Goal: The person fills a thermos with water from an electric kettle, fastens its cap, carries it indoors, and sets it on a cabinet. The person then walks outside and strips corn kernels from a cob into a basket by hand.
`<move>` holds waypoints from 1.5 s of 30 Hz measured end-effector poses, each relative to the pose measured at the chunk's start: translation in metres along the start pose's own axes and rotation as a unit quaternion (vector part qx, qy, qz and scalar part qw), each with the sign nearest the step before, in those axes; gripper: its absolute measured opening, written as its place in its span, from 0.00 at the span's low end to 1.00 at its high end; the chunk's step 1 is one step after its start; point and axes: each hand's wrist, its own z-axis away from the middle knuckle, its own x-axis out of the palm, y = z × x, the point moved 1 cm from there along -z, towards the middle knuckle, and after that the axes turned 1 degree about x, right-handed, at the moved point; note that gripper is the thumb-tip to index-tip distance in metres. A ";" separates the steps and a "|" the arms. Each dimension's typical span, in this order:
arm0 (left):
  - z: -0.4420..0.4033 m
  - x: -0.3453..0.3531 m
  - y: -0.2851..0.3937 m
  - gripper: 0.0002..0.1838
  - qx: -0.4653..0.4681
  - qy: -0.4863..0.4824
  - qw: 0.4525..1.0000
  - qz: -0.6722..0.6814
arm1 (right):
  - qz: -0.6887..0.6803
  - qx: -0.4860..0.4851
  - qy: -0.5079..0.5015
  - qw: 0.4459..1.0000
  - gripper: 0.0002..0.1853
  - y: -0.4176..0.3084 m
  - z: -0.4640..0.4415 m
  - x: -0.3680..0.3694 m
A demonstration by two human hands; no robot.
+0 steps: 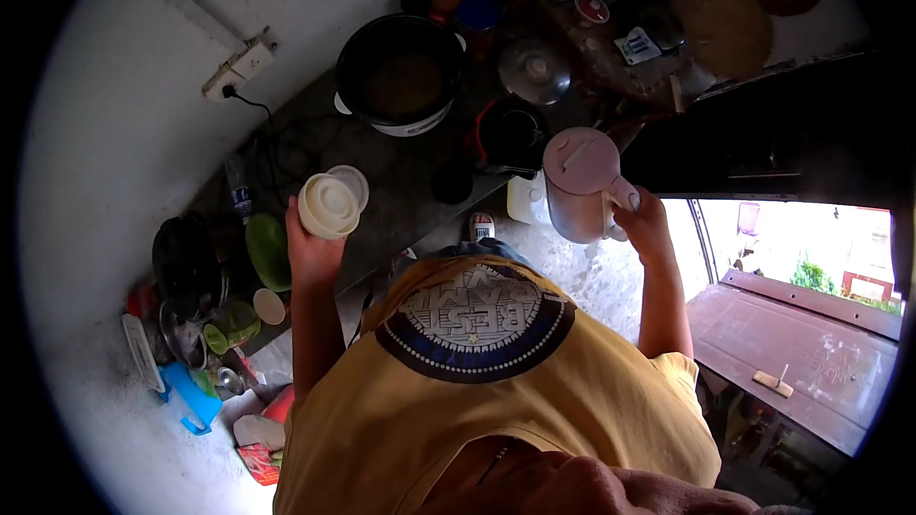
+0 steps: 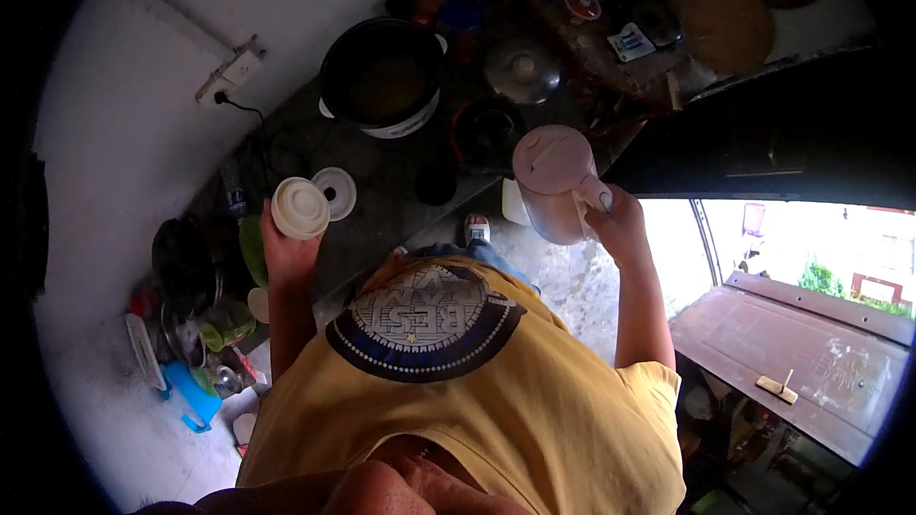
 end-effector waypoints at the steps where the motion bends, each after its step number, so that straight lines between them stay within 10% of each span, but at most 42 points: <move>1: -0.001 0.000 0.000 0.26 0.001 0.001 1.000 -0.002 | -0.004 -0.005 -0.002 1.000 0.23 0.003 -0.001 0.000; 45: 0.025 0.009 -0.019 0.29 0.023 0.030 0.999 -0.021 | 0.157 -0.052 -0.078 0.983 0.23 -0.037 -0.025 -0.053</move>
